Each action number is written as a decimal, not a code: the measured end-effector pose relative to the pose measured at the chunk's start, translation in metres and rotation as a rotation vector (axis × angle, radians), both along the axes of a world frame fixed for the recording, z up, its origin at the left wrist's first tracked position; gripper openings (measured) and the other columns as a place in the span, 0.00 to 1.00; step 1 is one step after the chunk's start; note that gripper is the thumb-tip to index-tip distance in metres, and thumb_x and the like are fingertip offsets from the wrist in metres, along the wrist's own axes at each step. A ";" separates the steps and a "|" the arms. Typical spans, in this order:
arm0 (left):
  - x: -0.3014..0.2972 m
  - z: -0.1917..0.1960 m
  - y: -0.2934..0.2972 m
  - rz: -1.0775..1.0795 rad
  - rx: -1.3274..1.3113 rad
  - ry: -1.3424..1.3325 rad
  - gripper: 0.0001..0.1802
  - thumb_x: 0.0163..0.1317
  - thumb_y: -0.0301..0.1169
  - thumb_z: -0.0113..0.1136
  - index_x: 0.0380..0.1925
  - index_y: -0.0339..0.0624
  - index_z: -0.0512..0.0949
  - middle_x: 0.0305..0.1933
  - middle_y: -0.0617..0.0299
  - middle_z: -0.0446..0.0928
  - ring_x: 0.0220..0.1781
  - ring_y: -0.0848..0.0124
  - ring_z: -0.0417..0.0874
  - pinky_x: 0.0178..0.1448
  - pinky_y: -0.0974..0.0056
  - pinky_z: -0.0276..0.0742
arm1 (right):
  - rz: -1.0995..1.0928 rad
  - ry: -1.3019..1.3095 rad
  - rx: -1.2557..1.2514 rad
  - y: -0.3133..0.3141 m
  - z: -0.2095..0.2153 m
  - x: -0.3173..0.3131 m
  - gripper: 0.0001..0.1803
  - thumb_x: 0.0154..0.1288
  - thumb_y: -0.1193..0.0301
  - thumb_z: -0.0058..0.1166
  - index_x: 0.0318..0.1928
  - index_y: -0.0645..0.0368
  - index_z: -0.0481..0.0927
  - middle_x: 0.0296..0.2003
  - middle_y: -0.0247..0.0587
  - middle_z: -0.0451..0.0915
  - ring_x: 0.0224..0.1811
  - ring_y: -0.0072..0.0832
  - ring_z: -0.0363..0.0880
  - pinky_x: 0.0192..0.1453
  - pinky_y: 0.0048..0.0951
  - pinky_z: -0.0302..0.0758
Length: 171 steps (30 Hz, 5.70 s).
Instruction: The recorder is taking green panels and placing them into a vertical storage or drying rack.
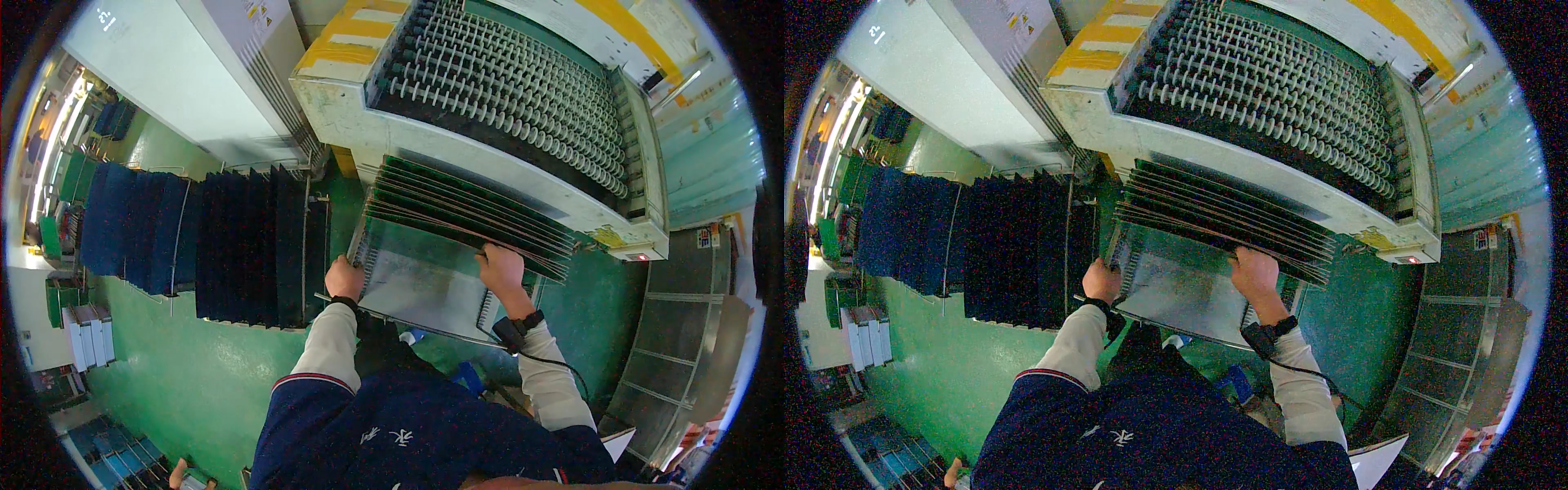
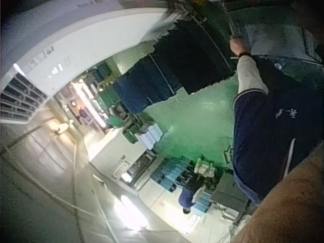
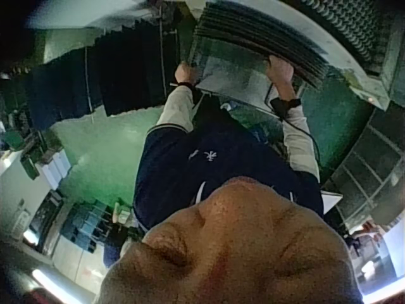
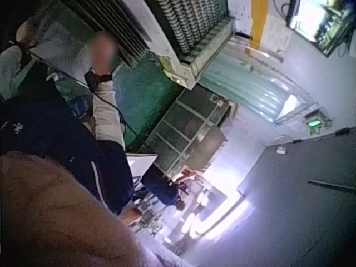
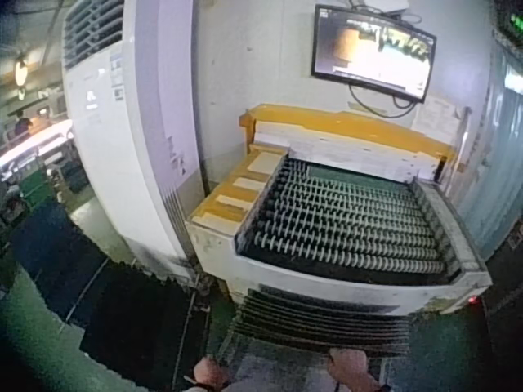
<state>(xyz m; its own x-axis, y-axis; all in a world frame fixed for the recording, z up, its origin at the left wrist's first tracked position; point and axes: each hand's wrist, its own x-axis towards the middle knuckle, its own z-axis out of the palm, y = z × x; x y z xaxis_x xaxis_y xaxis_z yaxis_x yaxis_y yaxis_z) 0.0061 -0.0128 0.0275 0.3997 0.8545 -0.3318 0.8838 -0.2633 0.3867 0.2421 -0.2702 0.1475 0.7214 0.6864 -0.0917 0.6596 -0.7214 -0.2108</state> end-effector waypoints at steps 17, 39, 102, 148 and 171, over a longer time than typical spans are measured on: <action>-0.003 -0.011 0.000 -0.004 0.030 -0.013 0.18 0.54 0.39 0.65 0.38 0.38 0.77 0.40 0.45 0.83 0.46 0.44 0.83 0.50 0.45 0.79 | -0.002 0.010 -0.061 0.001 0.000 0.000 0.14 0.61 0.57 0.62 0.34 0.54 0.81 0.34 0.49 0.85 0.39 0.49 0.85 0.41 0.50 0.80; -0.005 -0.005 0.000 -0.055 0.044 -0.020 0.20 0.58 0.44 0.66 0.39 0.38 0.79 0.42 0.45 0.83 0.46 0.45 0.84 0.50 0.46 0.80 | 0.027 -0.029 0.208 -0.039 0.164 -0.021 0.09 0.61 0.63 0.61 0.32 0.56 0.81 0.31 0.46 0.83 0.36 0.48 0.83 0.37 0.45 0.78; -0.005 -0.010 -0.004 -0.014 0.093 -0.055 0.18 0.53 0.41 0.69 0.33 0.37 0.77 0.37 0.43 0.82 0.43 0.44 0.84 0.47 0.46 0.81 | -0.161 0.838 0.675 0.025 0.108 0.041 0.13 0.75 0.67 0.53 0.45 0.66 0.82 0.39 0.42 0.86 0.40 0.28 0.85 0.49 0.28 0.81; -0.008 -0.015 0.000 -0.018 0.054 -0.064 0.18 0.54 0.40 0.66 0.38 0.38 0.79 0.42 0.45 0.83 0.46 0.45 0.84 0.50 0.46 0.80 | 0.223 -0.033 0.256 -0.006 0.037 -0.071 0.29 0.56 0.70 0.65 0.60 0.62 0.78 0.76 0.47 0.57 0.76 0.50 0.56 0.75 0.54 0.58; -0.002 -0.002 -0.002 -0.006 0.031 -0.011 0.18 0.54 0.40 0.65 0.38 0.38 0.79 0.42 0.45 0.83 0.47 0.46 0.85 0.51 0.47 0.81 | 0.121 -0.009 0.354 -0.004 0.039 -0.061 0.22 0.54 0.75 0.63 0.52 0.58 0.77 0.47 0.46 0.80 0.51 0.48 0.75 0.56 0.48 0.69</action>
<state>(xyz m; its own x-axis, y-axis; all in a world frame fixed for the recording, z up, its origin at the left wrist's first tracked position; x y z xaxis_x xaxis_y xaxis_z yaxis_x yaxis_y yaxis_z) 0.0037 -0.0147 0.0259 0.4081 0.8619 -0.3010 0.8780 -0.2802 0.3880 0.1812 -0.2740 0.1865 0.6325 0.7551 0.1727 0.7390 -0.5214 -0.4267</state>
